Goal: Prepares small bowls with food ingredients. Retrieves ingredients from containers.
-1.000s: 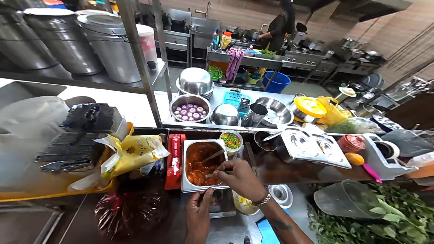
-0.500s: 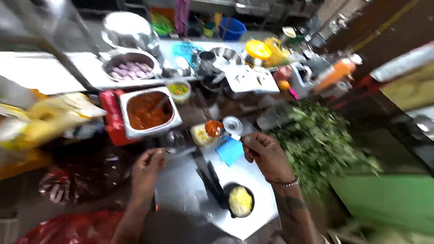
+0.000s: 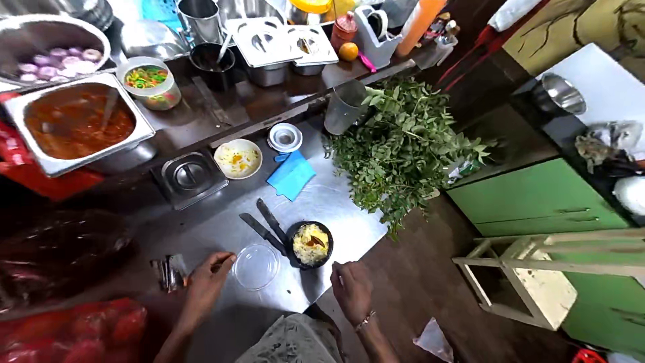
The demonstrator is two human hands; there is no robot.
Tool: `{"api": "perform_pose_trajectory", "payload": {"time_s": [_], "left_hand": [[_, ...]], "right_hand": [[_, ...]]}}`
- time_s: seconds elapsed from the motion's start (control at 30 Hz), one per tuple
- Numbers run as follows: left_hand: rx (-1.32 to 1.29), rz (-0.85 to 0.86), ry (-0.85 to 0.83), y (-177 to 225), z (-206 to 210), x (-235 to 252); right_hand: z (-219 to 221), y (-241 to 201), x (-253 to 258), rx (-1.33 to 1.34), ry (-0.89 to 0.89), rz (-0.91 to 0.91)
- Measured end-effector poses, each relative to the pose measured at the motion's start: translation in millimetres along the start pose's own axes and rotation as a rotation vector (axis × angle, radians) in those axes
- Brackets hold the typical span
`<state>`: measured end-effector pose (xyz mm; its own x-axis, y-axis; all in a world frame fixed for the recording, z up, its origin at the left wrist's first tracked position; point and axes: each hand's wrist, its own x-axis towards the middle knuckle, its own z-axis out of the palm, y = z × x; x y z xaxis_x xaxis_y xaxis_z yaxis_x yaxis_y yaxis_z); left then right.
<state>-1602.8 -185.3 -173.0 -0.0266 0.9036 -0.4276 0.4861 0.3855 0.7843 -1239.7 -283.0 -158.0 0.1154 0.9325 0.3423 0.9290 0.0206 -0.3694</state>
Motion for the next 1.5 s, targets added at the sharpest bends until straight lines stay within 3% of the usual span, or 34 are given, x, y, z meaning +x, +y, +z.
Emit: {"api": "perform_pose_trajectory", "payload": {"time_s": [0.07, 0.17, 0.33, 0.43, 0.57, 0.77, 0.87, 0.97, 1.1, 1.2, 1.27, 1.37, 1.5], "left_hand": [[0.19, 0.039, -0.003, -6.5, 12.7, 5.5], [0.408, 0.103, 0.029, -10.3, 27.6, -3.4], [0.578, 0.141, 0.134, -27.2, 48.0, 0.7], [0.497, 0.06, 0.096, -31.9, 48.6, 4.8], [0.426, -0.056, 0.06, -38.3, 44.5, 11.1], [0.508, -0.017, 0.094, -46.2, 37.9, 16.6], [0.551, 0.001, 0.102, -49.6, 29.1, 16.7], [0.502, -0.028, 0.136, -42.8, 10.0, 15.3], [0.246, 0.051, 0.282, -24.7, -20.1, -0.6], [0.15, 0.156, 0.461, -7.5, -33.2, -5.6], [0.128, 0.188, 0.489, 9.4, -40.5, -4.6], [0.124, 0.241, 0.431, 40.5, -43.7, -3.9], [-0.03, 0.298, 0.172, 73.8, -18.2, -3.2]], "right_hand": [[7.3, 7.8, 1.0, 0.024, 0.072, -0.011], [-6.3, 6.2, -3.0, 0.246, 0.085, 0.18], [-20.3, 7.4, 32.8, 1.248, -0.089, 0.859], [-18.6, -19.5, 66.8, 1.496, -0.191, 1.028], [-6.1, -89.6, 135.6, 1.547, -0.364, 0.83], [23.8, -240.1, 266.3, 1.46, -0.549, 0.412], [35.5, -305.8, 312.2, 1.347, -0.7, 0.333], [60.3, -337.5, 339.1, 1.183, -0.784, 0.269], [46.8, -296.8, 300.7, 0.911, -0.687, 0.028], [45.4, -234.5, 248.9, 0.827, -0.742, -0.021], [51.6, -190.0, 212.2, 0.783, -0.828, 0.02], [38.6, -147.7, 163.7, 0.954, -0.829, 0.197], [17.0, -95.5, 130.2, 0.913, -0.538, 0.377]]}}
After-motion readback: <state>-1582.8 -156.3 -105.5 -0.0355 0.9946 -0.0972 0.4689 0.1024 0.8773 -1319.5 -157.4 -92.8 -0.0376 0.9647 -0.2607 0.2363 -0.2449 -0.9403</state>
